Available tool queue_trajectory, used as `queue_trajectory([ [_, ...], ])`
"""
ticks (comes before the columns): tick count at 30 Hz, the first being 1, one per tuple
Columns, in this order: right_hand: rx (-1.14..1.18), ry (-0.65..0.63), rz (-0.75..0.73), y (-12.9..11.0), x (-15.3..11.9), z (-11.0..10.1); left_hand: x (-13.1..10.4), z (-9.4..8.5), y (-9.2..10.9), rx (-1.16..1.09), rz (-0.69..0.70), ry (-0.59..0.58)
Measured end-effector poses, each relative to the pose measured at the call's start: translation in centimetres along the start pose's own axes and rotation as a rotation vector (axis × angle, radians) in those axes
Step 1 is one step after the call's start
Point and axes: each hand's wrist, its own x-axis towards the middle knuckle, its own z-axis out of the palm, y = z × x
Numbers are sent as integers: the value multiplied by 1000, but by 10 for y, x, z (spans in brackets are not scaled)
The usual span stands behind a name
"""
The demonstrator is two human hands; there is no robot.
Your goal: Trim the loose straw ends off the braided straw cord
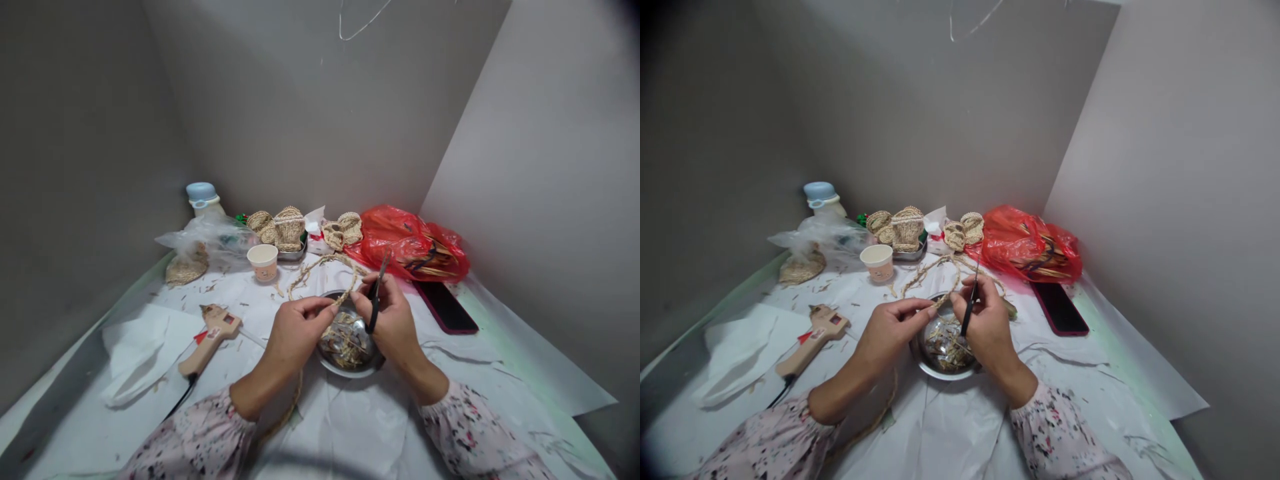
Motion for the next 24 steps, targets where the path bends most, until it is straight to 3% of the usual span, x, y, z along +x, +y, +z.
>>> queue_trajectory([
  [2,-211,-32,-44,-4,4,-7,0,-1,0,1,-4,23],
  [5,-551,-245,-185,-14,8,-20,1,-2,0,-25,-3,35],
  [7,-731,-309,-256,-22,10,-28,1,-3,1,-35,-10,42],
  [12,-1060,-409,-263,-40,7,-40,1,-7,3,-86,-22,61],
  [19,-1227,-559,-206,-44,2,-39,2,-8,3,-170,-31,59],
  [24,-1263,-554,-186,-43,2,-36,1,-7,7,-201,-45,62],
])
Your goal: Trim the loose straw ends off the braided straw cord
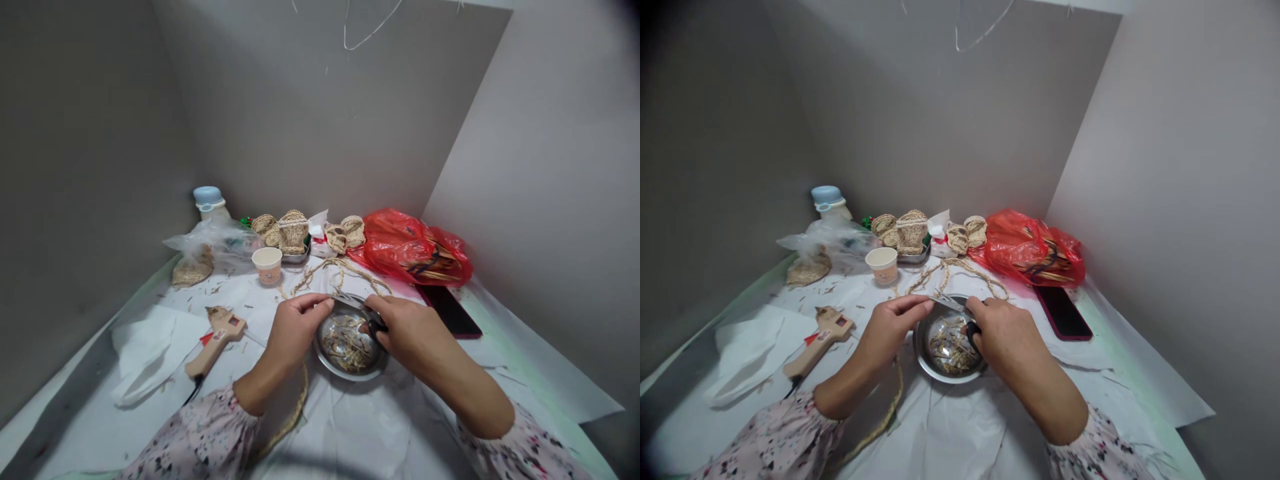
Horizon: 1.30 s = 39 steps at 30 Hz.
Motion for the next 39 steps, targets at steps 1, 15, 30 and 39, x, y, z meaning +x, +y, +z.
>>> queue_trajectory([
  [1,7,-3,-3,1,0,0,0,0,1,-4,-3,-4],
  [15,104,-57,-10,11,2,2,-1,2,2,3,-12,-16],
  [30,319,-31,-5,18,3,0,0,0,-3,66,8,-42],
  [39,1276,116,328,0,22,13,-13,9,-10,564,471,-70],
])
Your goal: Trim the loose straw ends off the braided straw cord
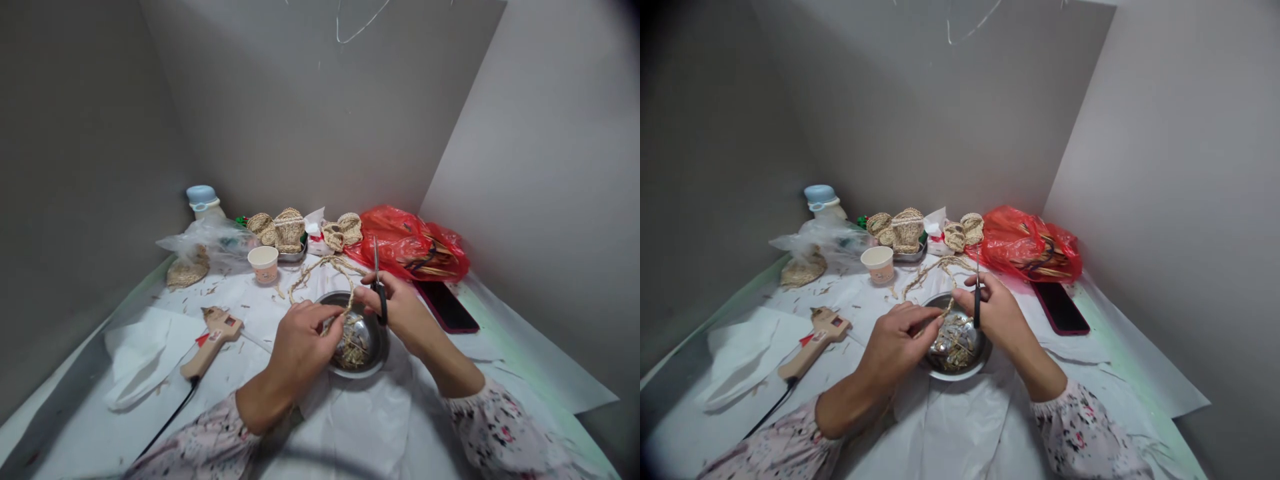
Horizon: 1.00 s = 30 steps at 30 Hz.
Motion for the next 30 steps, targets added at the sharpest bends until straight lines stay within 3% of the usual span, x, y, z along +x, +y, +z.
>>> queue_trajectory([
  [3,154,14,22,8,3,7,-2,3,-1,157,168,-21],
  [6,315,8,12,14,4,10,-2,3,-2,217,206,0],
  [9,472,51,-16,17,4,15,0,1,0,146,120,29],
  [13,610,100,-40,18,3,23,4,-4,6,-110,-45,-63],
  [18,679,126,-41,18,2,30,5,-4,6,-419,-244,-165],
  [22,671,130,-44,19,2,30,8,-3,8,-600,-399,-156],
  [25,600,117,-50,21,3,28,10,-5,11,-666,-445,-139],
  [30,457,94,-26,22,4,26,11,-5,8,-614,-396,-103],
])
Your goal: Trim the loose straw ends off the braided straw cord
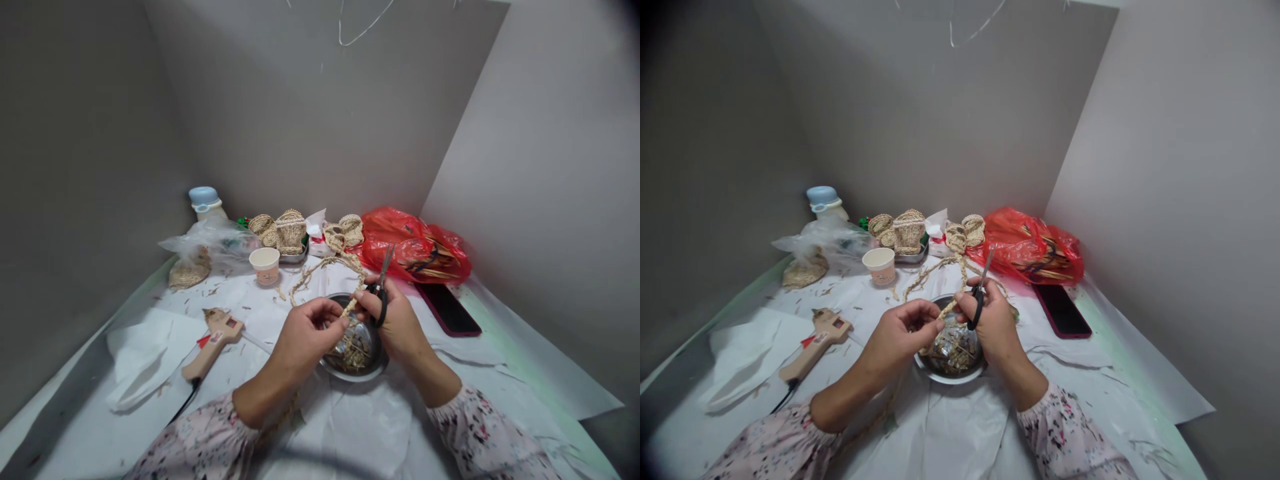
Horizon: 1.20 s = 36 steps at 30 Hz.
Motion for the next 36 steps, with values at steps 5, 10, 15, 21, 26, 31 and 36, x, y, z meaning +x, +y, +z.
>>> queue_trajectory([
  [5,-415,4,-135,-18,1,-13,2,-2,-5,25,13,56],
  [10,-1005,-288,-304,-49,-5,-36,2,-2,-7,41,23,91],
  [15,-1321,-433,-339,-57,-11,-41,3,-2,-7,12,-22,96],
  [21,-1597,-345,-441,-46,-11,-40,6,-4,-9,-7,-36,125],
  [26,-1738,-282,-552,-40,-10,-37,6,-5,-9,-10,-59,108],
  [31,-1785,-266,-595,-39,-11,-35,6,-5,-9,8,-65,117],
  [36,-1803,-275,-615,-41,-11,-35,6,-6,-10,12,-65,110],
])
